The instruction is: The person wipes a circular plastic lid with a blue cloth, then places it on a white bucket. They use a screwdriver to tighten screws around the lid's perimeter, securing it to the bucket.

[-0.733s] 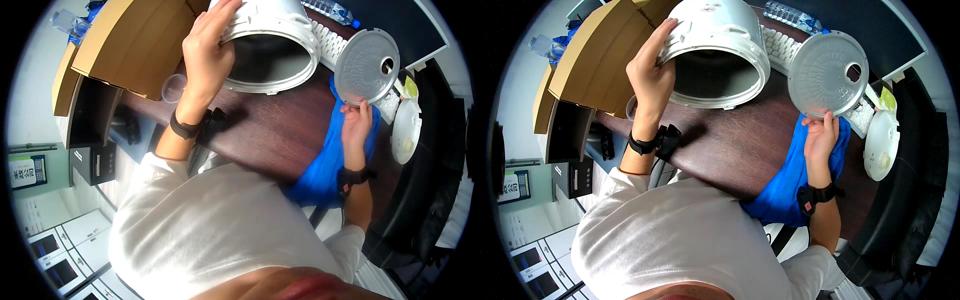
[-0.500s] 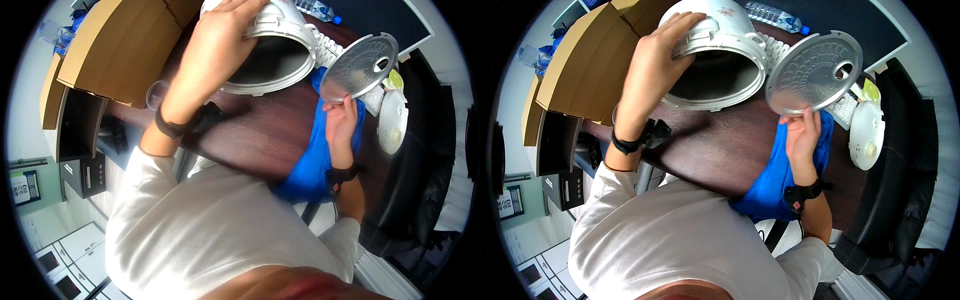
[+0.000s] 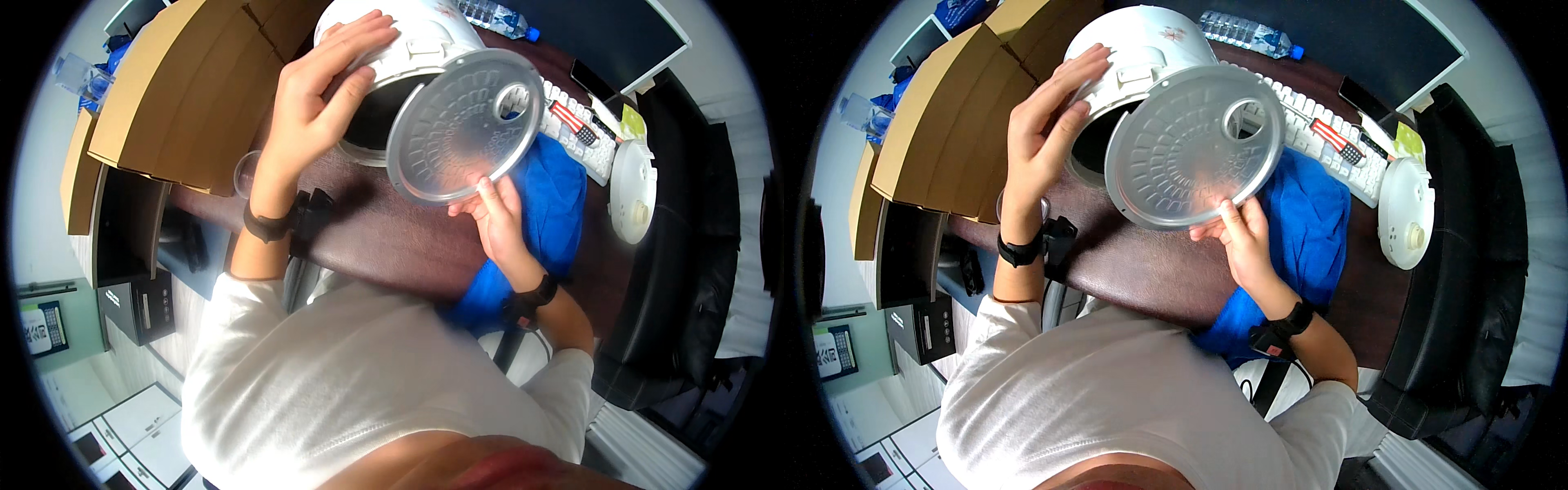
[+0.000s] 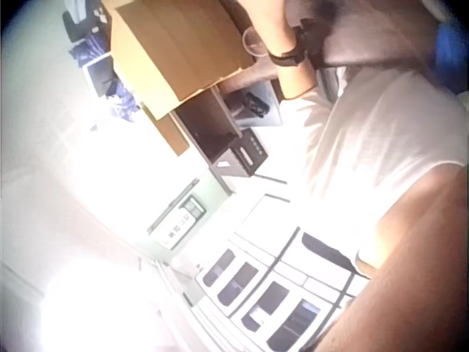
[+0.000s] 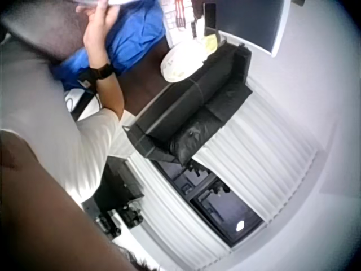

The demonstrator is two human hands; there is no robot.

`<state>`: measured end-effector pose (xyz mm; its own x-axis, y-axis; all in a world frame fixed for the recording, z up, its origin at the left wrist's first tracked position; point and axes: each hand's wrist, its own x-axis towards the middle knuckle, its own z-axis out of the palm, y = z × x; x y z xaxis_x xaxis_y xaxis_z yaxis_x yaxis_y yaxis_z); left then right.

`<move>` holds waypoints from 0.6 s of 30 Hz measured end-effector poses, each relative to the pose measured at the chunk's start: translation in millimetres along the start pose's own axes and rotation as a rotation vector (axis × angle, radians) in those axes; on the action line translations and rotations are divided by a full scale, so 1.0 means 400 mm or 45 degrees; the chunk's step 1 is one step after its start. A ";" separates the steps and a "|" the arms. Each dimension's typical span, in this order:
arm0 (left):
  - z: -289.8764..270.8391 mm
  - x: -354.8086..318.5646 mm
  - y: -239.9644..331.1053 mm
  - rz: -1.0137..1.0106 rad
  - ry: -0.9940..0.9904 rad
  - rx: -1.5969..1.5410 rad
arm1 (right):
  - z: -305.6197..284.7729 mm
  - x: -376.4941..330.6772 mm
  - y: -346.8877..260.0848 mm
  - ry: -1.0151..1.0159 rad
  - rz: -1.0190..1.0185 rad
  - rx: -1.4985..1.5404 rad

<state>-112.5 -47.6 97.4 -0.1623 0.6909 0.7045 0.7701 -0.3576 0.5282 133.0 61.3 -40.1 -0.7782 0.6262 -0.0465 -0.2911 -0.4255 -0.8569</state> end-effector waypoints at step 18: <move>0.049 0.006 0.039 0.058 -0.037 0.248 | 0.013 0.004 0.051 -0.026 0.240 0.161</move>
<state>-88.9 -39.3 98.2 -0.1086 0.6956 0.7102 0.8817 -0.2625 0.3920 123.1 50.0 -54.9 -0.8363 0.5149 -0.1882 -0.2058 -0.6131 -0.7627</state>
